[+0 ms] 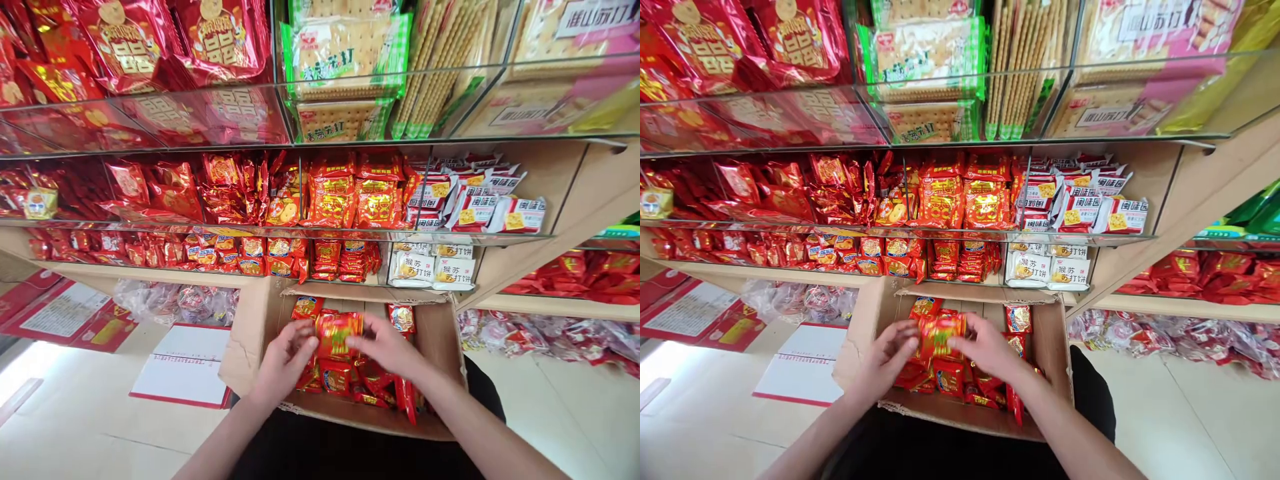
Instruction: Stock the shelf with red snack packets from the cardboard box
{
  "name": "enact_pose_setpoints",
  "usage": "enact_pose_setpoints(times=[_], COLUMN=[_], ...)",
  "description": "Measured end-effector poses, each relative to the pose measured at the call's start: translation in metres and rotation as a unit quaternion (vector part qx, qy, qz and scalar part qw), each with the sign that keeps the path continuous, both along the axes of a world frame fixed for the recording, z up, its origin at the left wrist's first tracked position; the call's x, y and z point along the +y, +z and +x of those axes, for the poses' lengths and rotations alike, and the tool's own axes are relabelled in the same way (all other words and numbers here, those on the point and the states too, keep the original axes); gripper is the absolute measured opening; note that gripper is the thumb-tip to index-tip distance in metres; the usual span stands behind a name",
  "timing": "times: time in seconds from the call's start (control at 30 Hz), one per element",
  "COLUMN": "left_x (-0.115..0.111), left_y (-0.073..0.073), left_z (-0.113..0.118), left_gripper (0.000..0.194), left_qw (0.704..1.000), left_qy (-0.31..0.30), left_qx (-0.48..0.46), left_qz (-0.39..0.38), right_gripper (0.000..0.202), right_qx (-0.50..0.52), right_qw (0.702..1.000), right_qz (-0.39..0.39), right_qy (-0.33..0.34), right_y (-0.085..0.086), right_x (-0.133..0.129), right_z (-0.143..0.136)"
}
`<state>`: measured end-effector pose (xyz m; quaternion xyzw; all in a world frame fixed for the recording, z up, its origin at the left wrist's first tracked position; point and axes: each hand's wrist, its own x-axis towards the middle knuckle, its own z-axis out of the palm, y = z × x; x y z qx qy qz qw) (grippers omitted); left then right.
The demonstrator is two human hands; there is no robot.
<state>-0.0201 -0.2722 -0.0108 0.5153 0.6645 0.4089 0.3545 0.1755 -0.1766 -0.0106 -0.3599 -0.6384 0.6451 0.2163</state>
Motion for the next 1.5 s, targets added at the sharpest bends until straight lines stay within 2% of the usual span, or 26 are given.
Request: enact_pose_setpoints(times=[0.07,0.1,0.17,0.2,0.27,0.37,0.47,0.63,0.8,0.93,1.0,1.07,1.13,1.2,1.27,1.3,1.33,1.4,1.5], left_x=[0.001,0.001,-0.002,-0.005,-0.012,-0.022,-0.027,-0.026,-0.027,-0.027,-0.027,-0.026,-0.026,-0.026,-0.026,-0.026,-0.025,-0.025,-0.025], left_y=[-0.002,-0.006,-0.022,-0.032,-0.053,-0.076,-0.085,-0.083,-0.083,-0.081,-0.081,-0.081,-0.082,-0.083,-0.082,-0.082,-0.081,-0.08,-0.08], left_z=[-0.019,-0.029,-0.047,-0.054,-0.062,-0.062,-0.06,-0.061,-0.062,-0.059,-0.058,-0.057,-0.057,-0.057,-0.057,-0.056,-0.056,-0.055,-0.056], left_gripper=[0.036,0.037,0.043,0.045,0.044,0.037,0.031,0.026,0.026,0.027,0.026,0.026,0.028,0.031,0.033,0.034,0.035,0.035,0.035], left_qw=[0.988,0.972,0.936,0.924,0.915,0.897,0.886,0.887,0.895,0.905,0.908,0.91,0.912,0.915,0.918,0.92,0.922,0.924,0.921], left_qy=[0.054,0.084,0.132,0.145,0.132,0.117,0.126,0.131,0.129,0.125,0.124,0.126,0.127,0.128,0.131,0.133,0.134,0.134,0.134], left_qx=[0.125,0.2,0.317,0.349,0.381,0.425,0.444,0.442,0.425,0.406,0.4,0.395,0.389,0.382,0.372,0.367,0.362,0.358,0.364], left_qz=[0.067,0.086,0.08,0.061,0.032,0.03,0.035,0.039,0.033,0.023,0.021,0.019,0.019,0.024,0.028,0.029,0.027,0.024,0.025], right_gripper=[0.029,0.029,0.025,0.024,0.023,0.026,0.027,0.023,0.022,0.029,0.03,0.026,0.017,0.015,0.02,0.02,0.021,0.036,0.058], right_qx=[-0.015,-0.04,-0.108,-0.138,-0.176,-0.216,-0.265,-0.324,-0.357,-0.361,-0.357,-0.325,-0.254,-0.172,-0.12,-0.099,-0.092,-0.083,-0.064], right_qw=[0.998,0.995,0.982,0.974,0.959,0.937,0.911,0.882,0.872,0.877,0.879,0.877,0.878,0.896,0.925,0.932,0.939,0.944,0.938], right_qz=[0.011,0.027,0.075,0.1,0.143,0.208,0.254,0.297,0.306,0.291,0.289,0.319,0.371,0.392,0.36,0.344,0.322,0.302,0.31], right_qy=[-0.063,-0.092,-0.134,-0.149,-0.168,-0.18,-0.188,-0.167,-0.137,-0.127,-0.131,-0.152,-0.164,-0.119,-0.011,0.052,0.082,0.108,0.138], right_y=[0.004,0.004,0.0,-0.003,-0.008,-0.013,-0.018,-0.024,-0.023,-0.018,-0.013,-0.004,0.003,0.004,-0.009,-0.02,-0.033,-0.06,-0.087], right_x=[0.033,0.051,0.085,0.1,0.126,0.15,0.161,0.167,0.167,0.168,0.164,0.148,0.116,0.07,0.023,0.003,-0.013,-0.032,-0.037], right_z=[-0.006,-0.012,-0.027,-0.036,-0.057,-0.086,-0.106,-0.117,-0.114,-0.106,-0.098,-0.086,-0.073,-0.064,-0.067,-0.073,-0.082,-0.104,-0.131])
